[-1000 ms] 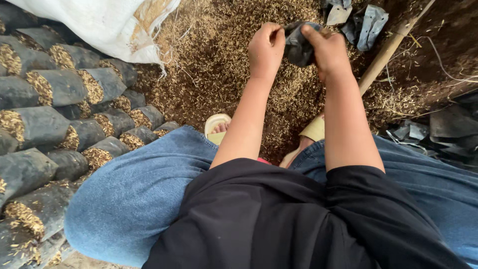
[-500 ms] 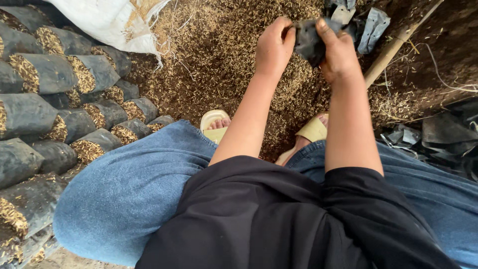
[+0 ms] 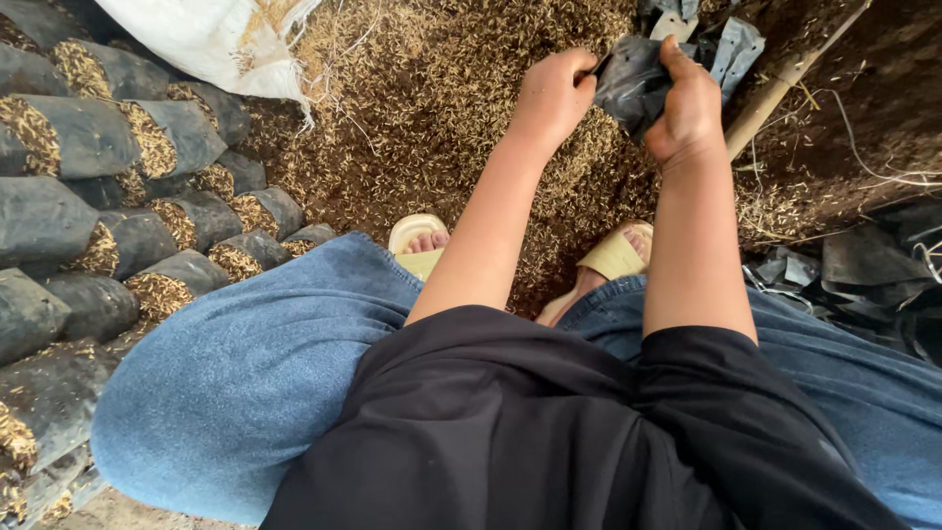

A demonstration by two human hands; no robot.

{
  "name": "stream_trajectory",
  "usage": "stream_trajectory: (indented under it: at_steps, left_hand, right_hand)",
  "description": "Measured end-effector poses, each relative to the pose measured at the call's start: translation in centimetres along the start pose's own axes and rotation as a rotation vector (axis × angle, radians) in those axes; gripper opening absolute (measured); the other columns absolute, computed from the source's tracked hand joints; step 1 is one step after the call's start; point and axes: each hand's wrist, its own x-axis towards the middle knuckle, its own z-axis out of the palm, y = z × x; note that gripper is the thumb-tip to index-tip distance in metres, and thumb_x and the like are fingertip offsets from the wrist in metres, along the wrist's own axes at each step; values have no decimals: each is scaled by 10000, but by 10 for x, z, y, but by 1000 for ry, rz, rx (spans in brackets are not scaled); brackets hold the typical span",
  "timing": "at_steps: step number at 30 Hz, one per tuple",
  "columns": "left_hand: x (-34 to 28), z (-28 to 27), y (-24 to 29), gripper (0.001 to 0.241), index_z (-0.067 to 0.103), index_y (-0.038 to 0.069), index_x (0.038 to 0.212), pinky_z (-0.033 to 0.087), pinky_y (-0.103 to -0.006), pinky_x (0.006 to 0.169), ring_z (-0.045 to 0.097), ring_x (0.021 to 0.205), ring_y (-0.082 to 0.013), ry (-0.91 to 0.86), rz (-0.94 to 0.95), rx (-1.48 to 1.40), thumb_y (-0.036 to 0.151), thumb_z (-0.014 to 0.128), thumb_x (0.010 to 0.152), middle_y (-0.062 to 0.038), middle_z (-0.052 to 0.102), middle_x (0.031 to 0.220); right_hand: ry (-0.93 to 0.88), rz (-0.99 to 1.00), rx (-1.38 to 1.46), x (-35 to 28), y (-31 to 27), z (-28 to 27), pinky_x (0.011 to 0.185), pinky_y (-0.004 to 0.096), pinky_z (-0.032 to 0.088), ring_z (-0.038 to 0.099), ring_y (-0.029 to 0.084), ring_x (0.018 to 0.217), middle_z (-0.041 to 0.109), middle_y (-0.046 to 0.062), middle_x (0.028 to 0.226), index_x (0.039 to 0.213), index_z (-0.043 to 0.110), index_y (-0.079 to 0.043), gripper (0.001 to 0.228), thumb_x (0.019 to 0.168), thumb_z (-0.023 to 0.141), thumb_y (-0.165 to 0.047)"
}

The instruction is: The person scoops loose substrate from a pile on the ground and fills small black plastic planting pouches. They repeatedly pack the material into the pouches and place the filled pouches into a stack on the left.

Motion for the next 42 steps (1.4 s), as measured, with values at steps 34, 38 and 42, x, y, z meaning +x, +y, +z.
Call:
stream_trajectory:
  at_steps: [34,38,42]
  left_hand:
    - [28,-30,-18,144,770,102,930,613,-355,745,734,787,-182,-52,-280,-81,214,718,857,-50,739,870]
    - [26,-8,-14,62,720,106,853,589,-345,749,722,803,-187,141,-71,7,164,715,872,-44,751,857]
    - [15,3,-8,110,661,67,864,570,-396,761,705,826,-263,297,110,65,141,734,901,-104,714,897]
  right_hand:
    - [-347,-959,-1581,-64,26,10,1131,503,463,618,318,1237,727,89,1218,958,746,-94,476,890,739,-565]
    - [-11,-385,-739,-44,36,1,1039,442,535,660,288,1132,717,147,1215,1152,720,-75,556,893,752,-565]
    - [2,-74,39,-26,35,-3,1109,481,525,625,309,1233,631,132,1319,1277,617,-62,575,844,833,-375]
